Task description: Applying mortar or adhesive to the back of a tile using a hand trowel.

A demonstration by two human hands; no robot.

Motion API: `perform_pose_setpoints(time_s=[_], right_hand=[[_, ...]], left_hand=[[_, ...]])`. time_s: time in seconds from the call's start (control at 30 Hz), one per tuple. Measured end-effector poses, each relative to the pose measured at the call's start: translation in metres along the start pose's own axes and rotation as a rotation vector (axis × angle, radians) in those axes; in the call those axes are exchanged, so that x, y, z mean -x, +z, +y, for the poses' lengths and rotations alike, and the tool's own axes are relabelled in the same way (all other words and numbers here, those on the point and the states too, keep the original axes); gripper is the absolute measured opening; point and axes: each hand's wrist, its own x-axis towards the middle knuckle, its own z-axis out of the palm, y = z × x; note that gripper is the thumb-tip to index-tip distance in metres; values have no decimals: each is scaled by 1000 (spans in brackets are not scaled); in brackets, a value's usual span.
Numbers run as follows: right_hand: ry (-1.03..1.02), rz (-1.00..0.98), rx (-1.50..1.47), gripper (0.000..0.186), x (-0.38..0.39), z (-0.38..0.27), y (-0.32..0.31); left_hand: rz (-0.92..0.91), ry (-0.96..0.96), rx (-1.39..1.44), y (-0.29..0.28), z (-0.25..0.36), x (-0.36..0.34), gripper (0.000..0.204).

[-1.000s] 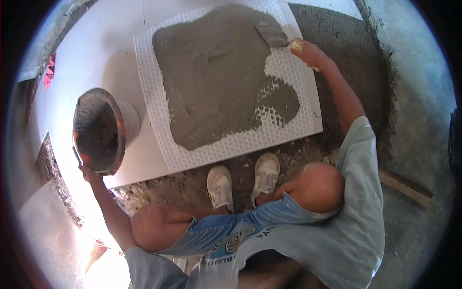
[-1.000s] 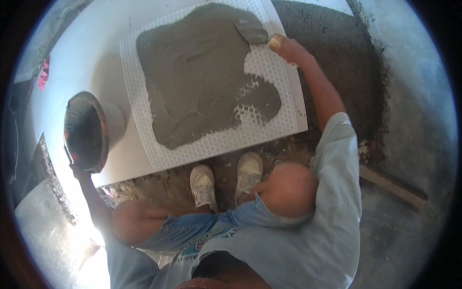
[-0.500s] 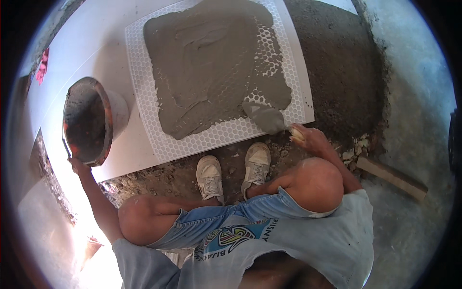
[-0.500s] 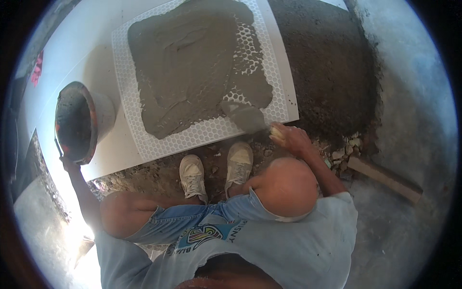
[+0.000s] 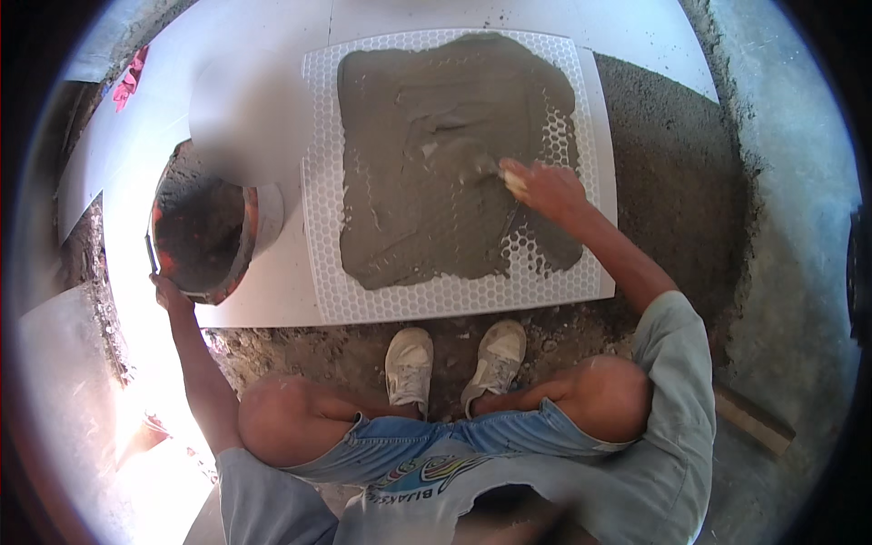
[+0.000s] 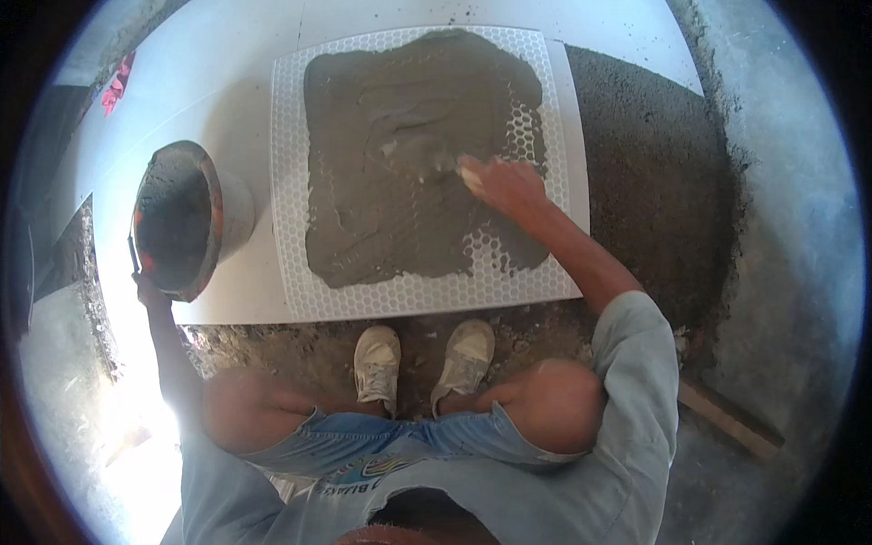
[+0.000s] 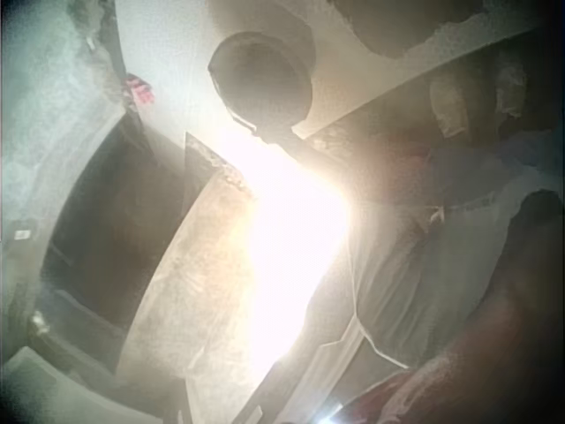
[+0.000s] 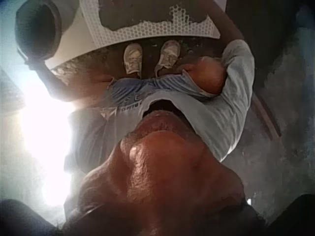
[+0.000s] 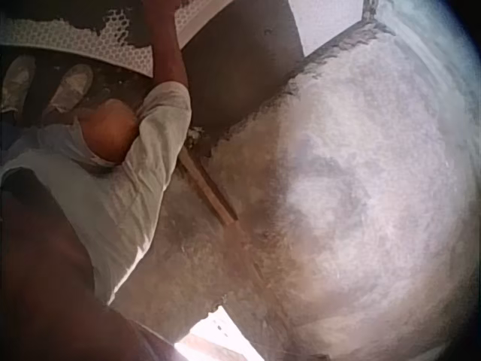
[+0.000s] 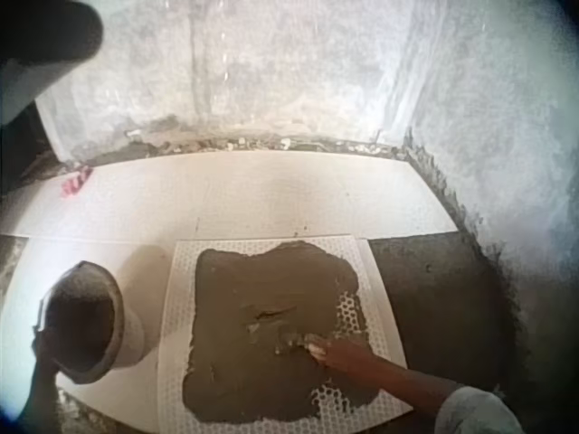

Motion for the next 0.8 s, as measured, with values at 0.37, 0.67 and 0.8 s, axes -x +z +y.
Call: perform_pose_setpoints(time_s=[0.37,0.67,0.8], right_hand=[[400,148,-133,41,-61,44,-21],[400,67,-579,44,29,-35,23],[213,-97,-618,38,26,-84,10]], left_hand=[[-82,40,27,-15,-7,-7,61],[-68,-43,264,-4,-15,-23,64],[-82,25,128,-10,-20,-20,62]])
